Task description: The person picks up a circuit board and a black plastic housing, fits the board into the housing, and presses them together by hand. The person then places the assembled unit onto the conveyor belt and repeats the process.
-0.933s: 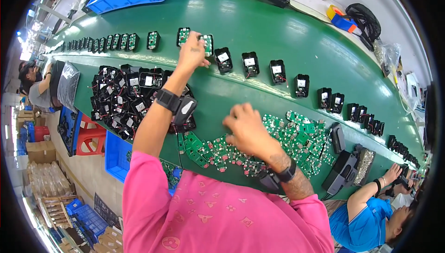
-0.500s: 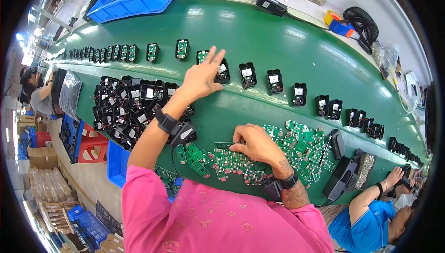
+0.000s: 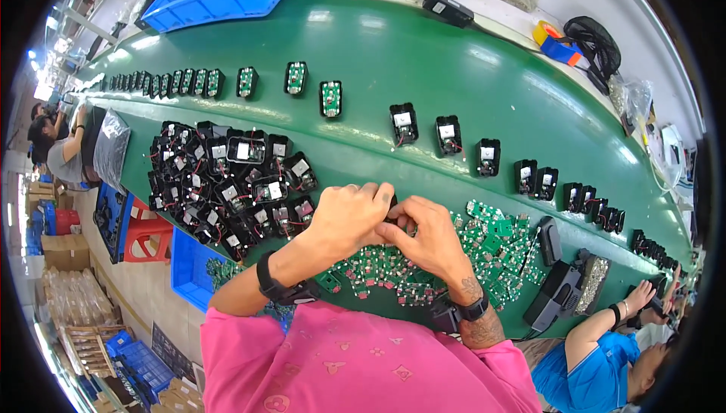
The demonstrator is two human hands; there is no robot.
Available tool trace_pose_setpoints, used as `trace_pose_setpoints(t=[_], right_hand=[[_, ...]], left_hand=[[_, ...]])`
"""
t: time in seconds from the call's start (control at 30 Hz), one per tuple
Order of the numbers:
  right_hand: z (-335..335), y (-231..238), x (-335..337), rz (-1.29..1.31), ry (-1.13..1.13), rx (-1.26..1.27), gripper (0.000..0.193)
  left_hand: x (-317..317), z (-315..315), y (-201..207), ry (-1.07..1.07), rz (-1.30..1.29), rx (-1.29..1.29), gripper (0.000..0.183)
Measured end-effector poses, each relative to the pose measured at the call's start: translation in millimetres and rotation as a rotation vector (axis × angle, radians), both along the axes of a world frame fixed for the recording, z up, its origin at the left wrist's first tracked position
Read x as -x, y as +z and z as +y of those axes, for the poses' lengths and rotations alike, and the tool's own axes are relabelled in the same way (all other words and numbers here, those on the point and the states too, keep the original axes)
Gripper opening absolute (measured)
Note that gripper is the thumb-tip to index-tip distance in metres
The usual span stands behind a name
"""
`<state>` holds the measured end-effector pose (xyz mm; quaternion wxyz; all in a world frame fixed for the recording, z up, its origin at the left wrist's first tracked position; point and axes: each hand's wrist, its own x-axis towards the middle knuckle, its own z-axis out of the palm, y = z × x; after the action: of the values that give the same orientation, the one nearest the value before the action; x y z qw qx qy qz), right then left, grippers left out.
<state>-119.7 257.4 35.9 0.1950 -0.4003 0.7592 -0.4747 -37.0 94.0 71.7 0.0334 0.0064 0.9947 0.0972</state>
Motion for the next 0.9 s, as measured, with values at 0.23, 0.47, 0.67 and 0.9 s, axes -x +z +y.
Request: trace_pose_setpoints(t=[0.23,0.47,0.67,0.9], right_hand=[[-12.2,22.2,7.1,0.002,0.140,0.082,0.018],[-15.3,30.8,10.6,0.133,-0.010,0.187,0.005],[-8.8,-3.7,4.1,-0.104,-0.191,0.114,0.010],[-34.4,-14.2,-7.6,0.288,0.291,-0.282,0.026]], left_hand=[[-7.1,-12.2,14.4,-0.118,0.191,-0.014,0.072],[-2.6,-28.8,19.7,0.145,0.226,-0.804,0.067],[-38.3,-21.5,-17.7,0.498,0.133,-1.559,0.043],[-60.3,-10.3,-43.8,0.632,0.282,-1.790,0.026]])
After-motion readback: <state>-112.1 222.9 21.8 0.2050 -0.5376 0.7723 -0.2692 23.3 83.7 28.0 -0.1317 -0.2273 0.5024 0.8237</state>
